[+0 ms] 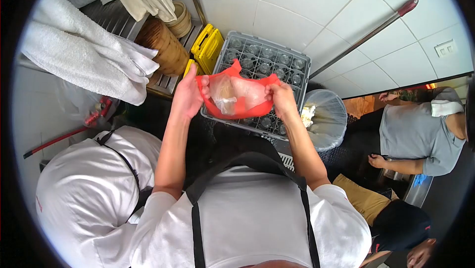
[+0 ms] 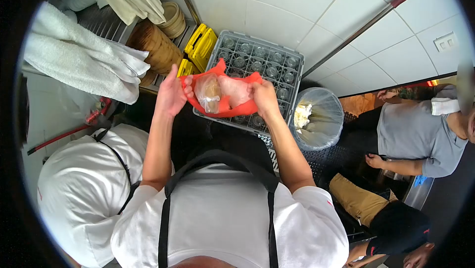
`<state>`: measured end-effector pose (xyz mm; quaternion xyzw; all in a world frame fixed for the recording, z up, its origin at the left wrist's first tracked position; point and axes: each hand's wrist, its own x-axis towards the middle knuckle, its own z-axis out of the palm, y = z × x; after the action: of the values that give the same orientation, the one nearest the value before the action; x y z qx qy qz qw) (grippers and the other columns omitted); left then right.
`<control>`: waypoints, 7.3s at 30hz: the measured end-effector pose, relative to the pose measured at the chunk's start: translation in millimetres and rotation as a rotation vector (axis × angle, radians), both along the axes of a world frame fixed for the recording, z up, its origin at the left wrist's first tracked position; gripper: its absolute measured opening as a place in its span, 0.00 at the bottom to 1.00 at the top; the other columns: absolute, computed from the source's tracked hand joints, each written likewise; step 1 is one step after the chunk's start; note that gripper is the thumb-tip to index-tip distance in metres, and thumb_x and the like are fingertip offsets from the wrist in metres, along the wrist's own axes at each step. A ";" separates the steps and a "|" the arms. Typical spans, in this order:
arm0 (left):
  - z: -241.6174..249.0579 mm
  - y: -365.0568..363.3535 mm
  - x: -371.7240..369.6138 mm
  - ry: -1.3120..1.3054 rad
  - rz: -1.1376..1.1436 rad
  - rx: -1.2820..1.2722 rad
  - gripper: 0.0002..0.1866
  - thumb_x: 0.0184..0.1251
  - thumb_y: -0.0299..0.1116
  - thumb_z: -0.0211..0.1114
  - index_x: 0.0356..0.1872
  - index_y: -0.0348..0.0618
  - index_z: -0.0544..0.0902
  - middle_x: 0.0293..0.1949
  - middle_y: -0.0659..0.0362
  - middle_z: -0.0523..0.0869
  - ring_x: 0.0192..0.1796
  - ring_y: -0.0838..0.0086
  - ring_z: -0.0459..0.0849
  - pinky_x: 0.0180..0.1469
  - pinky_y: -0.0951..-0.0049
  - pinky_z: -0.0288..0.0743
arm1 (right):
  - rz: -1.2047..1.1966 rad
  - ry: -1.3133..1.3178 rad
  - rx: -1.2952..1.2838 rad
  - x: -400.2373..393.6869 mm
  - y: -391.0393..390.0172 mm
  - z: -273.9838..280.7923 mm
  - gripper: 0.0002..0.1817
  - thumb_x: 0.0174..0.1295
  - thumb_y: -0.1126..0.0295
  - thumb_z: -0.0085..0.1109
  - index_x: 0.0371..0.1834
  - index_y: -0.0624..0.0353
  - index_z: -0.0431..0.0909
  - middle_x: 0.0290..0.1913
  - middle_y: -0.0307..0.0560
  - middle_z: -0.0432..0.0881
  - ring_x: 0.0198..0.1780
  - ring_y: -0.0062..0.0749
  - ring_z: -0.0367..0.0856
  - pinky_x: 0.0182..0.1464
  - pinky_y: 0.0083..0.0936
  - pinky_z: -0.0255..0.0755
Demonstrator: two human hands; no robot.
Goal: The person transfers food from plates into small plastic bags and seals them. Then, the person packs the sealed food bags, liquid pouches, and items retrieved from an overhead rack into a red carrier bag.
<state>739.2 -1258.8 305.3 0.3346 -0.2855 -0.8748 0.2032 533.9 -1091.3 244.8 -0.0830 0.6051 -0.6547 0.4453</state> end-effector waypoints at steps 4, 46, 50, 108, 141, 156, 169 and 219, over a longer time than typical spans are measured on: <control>-60.4 -0.1 -14.0 -0.240 -0.052 -0.163 0.21 0.68 0.55 0.61 0.27 0.48 0.74 0.22 0.68 0.74 0.25 0.78 0.71 0.31 0.76 0.67 | -0.041 0.018 0.152 18.1 16.3 -33.5 0.06 0.61 0.75 0.50 0.31 0.64 0.78 0.27 0.42 0.80 0.27 0.23 0.73 0.31 0.21 0.65; 528.5 -469.9 359.3 -1.263 1.154 -1.462 0.17 0.60 0.34 0.60 0.47 0.34 0.83 0.51 0.42 0.83 0.53 0.52 0.83 0.56 0.59 0.76 | -0.041 1.020 0.278 -36.7 -12.5 -124.3 0.22 0.51 0.55 0.63 0.41 0.62 0.80 0.41 0.70 0.81 0.48 0.70 0.77 0.52 0.49 0.73; 521.6 -446.5 338.9 -0.031 1.382 -1.230 0.15 0.64 0.32 0.56 0.47 0.32 0.81 0.47 0.48 0.85 0.47 0.56 0.85 0.54 0.57 0.78 | -0.415 0.376 -0.033 -8.9 -36.4 -91.1 0.12 0.58 0.62 0.52 0.28 0.60 0.80 0.28 0.51 0.79 0.31 0.44 0.78 0.34 0.36 0.70; 342.9 -87.7 165.1 1.078 0.346 -1.701 0.24 0.73 0.42 0.58 0.64 0.44 0.66 0.28 0.62 0.75 0.29 0.78 0.76 0.29 0.75 0.70 | -0.586 -0.171 -0.031 14.4 -18.5 -69.5 0.09 0.65 0.70 0.45 0.29 0.50 0.76 0.22 0.31 0.71 0.21 0.22 0.68 0.21 0.23 0.62; 511.2 -550.5 328.7 -1.229 1.288 -1.629 0.13 0.63 0.44 0.64 0.41 0.47 0.84 0.39 0.52 0.88 0.44 0.63 0.85 0.49 0.64 0.75 | -0.747 0.000 0.232 -10.3 -61.1 -107.6 0.10 0.61 0.70 0.48 0.31 0.63 0.78 0.33 0.44 0.80 0.33 0.37 0.79 0.34 0.34 0.73; 508.8 -520.6 327.1 -0.139 1.887 -1.089 0.12 0.61 0.38 0.66 0.36 0.39 0.81 0.42 0.51 0.86 0.40 0.63 0.82 0.46 0.63 0.76 | -0.687 0.056 0.205 6.3 -48.7 -88.3 0.08 0.60 0.71 0.48 0.28 0.59 0.77 0.29 0.42 0.78 0.29 0.34 0.76 0.32 0.32 0.72; 567.1 -438.1 304.9 0.767 1.222 -1.376 0.12 0.77 0.37 0.49 0.48 0.42 0.75 0.44 0.52 0.82 0.44 0.61 0.84 0.52 0.51 0.81 | -0.606 -0.144 0.004 28.4 -26.1 -69.0 0.10 0.65 0.73 0.45 0.30 0.57 0.76 0.26 0.37 0.75 0.25 0.27 0.73 0.26 0.25 0.67; 516.1 -354.2 273.0 -1.994 2.042 -2.240 0.08 0.55 0.42 0.57 0.25 0.50 0.75 0.24 0.59 0.77 0.32 0.65 0.76 0.37 0.63 0.70 | -0.626 -0.130 0.007 35.7 -28.0 -85.2 0.08 0.66 0.74 0.46 0.29 0.54 0.73 0.25 0.34 0.74 0.22 0.19 0.68 0.22 0.18 0.61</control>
<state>1012.1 -1613.0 821.4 -0.4202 0.3812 -0.6712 -0.4771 569.6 -1119.4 159.6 0.1507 0.5737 -0.7618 0.2602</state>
